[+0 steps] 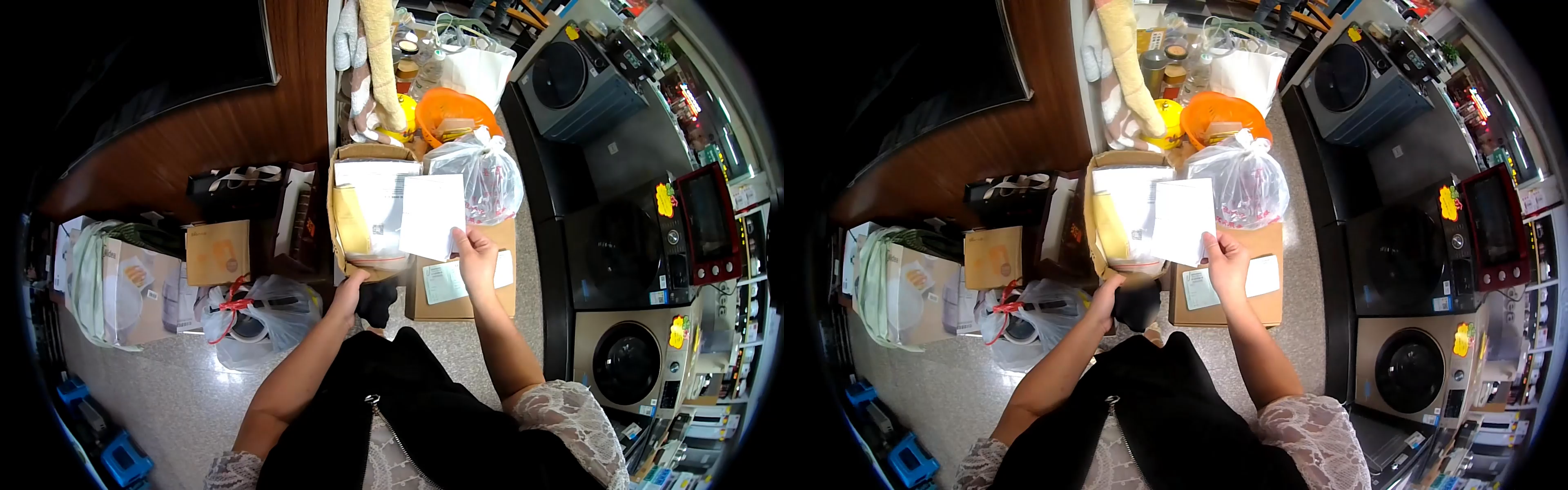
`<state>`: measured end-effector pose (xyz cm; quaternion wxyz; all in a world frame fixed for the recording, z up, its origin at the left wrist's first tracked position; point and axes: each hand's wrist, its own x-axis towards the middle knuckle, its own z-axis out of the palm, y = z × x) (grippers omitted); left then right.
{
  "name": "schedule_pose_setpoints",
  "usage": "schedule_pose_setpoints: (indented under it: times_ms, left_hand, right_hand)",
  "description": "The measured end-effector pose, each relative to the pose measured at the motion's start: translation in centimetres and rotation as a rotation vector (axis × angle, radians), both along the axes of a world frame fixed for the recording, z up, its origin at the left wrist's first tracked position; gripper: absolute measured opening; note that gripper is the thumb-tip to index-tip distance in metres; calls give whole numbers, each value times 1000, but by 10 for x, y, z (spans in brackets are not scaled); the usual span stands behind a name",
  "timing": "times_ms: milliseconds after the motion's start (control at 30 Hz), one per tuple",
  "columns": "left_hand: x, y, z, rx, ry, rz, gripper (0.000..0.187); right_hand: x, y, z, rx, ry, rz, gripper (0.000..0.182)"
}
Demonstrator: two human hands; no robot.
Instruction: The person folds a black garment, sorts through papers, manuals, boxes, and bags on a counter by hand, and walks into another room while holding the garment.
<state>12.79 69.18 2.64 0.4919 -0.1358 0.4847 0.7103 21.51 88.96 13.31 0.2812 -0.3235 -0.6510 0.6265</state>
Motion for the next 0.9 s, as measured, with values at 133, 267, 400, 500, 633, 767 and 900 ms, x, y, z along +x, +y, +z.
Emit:
schedule_pose_setpoints:
  times_ms: [133,267,400,500,633,767,900]
  left_hand:
    - [1,-1,-2,12,35,20,34]
    - [3,0,4,-11,52,19,28]
    - [3,-1,12,-5,31,8,29]
    - [2,-1,6,-11,22,-2,32]
    - [2,0,-11,-11,13,0,37]
    - [-1,-1,3,-76,-7,-51,36]
    - [0,-1,3,-78,-20,-33,37]
  right_hand:
    - [-1,-1,-1,-27,32,25,18]
    - [0,-4,2,-13,26,28,18]
    - [-2,-10,9,72,-32,23,19]
    - [-7,-14,9,60,-77,113,20]
    - [-40,-32,-15,603,-260,169,18]
    - [-73,-62,-16,841,-224,350,14]
    - [-94,-75,-41,750,-367,357,27]
